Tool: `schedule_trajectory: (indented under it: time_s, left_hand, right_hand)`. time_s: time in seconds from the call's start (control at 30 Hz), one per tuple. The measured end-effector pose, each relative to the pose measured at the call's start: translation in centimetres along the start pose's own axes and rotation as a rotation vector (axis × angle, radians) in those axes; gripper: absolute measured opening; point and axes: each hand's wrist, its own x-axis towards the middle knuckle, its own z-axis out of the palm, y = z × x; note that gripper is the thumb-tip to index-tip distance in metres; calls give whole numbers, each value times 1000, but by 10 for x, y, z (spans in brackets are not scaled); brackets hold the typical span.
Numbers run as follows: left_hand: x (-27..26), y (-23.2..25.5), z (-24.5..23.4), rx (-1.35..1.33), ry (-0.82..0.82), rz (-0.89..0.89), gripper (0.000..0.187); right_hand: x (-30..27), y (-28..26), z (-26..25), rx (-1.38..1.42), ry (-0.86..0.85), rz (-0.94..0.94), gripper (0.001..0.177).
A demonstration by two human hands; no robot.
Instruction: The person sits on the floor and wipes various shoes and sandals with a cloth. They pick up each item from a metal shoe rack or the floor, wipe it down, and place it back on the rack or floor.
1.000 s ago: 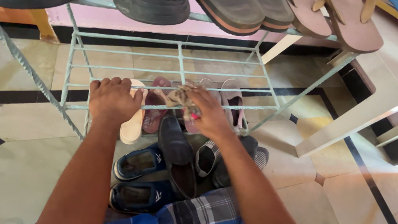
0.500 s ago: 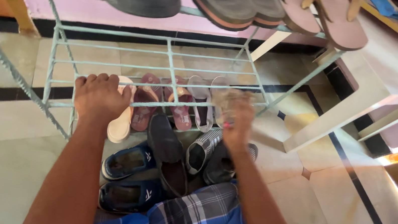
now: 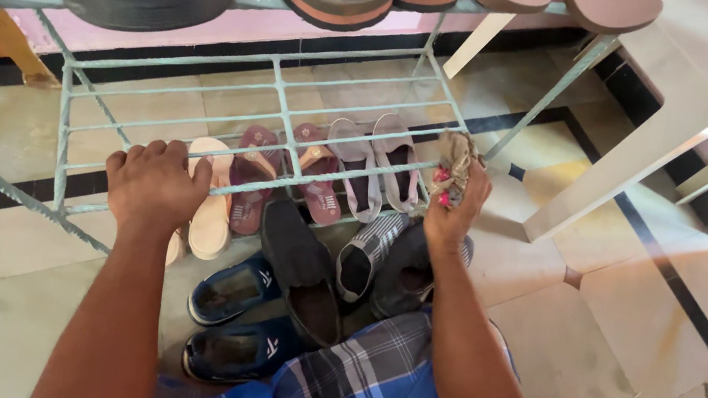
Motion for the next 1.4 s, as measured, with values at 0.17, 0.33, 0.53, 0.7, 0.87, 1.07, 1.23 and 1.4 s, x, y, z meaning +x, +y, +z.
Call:
schedule_trajectory:
  time_s: [0.17, 0.33, 0.53, 0.7, 0.87, 1.07, 1.23, 1.4]
  left_hand:
    - [2, 0, 5, 14, 8, 3, 43]
    - [-2, 6, 6, -2, 33, 18, 40]
    - [-2, 7, 3, 2, 23, 26, 40]
    - [-2, 8, 3, 8, 20, 18, 40]
    - [-3, 10, 4, 26, 15, 16, 42]
    - [3, 11, 11, 59, -21, 15, 42]
    - [0, 10, 16, 56, -1, 28, 41]
    - [3, 9, 18, 73, 12, 28, 41]
  right_hand:
    - [-3, -55, 10, 150, -182, -103, 46]
    - [-5, -142, 17, 226, -464, -334, 47]
    - [-6, -126, 8, 115, -513, -278, 63]
    - [-3, -13, -9, 20, -177, 183, 56]
    - [-11, 28, -3, -13, 126, 298, 56]
    - [-13, -85, 8, 171, -347, -97, 55]
    - [15, -93, -12, 91, -411, 10, 49]
    - [47, -39, -40, 388, 116, 257, 53]
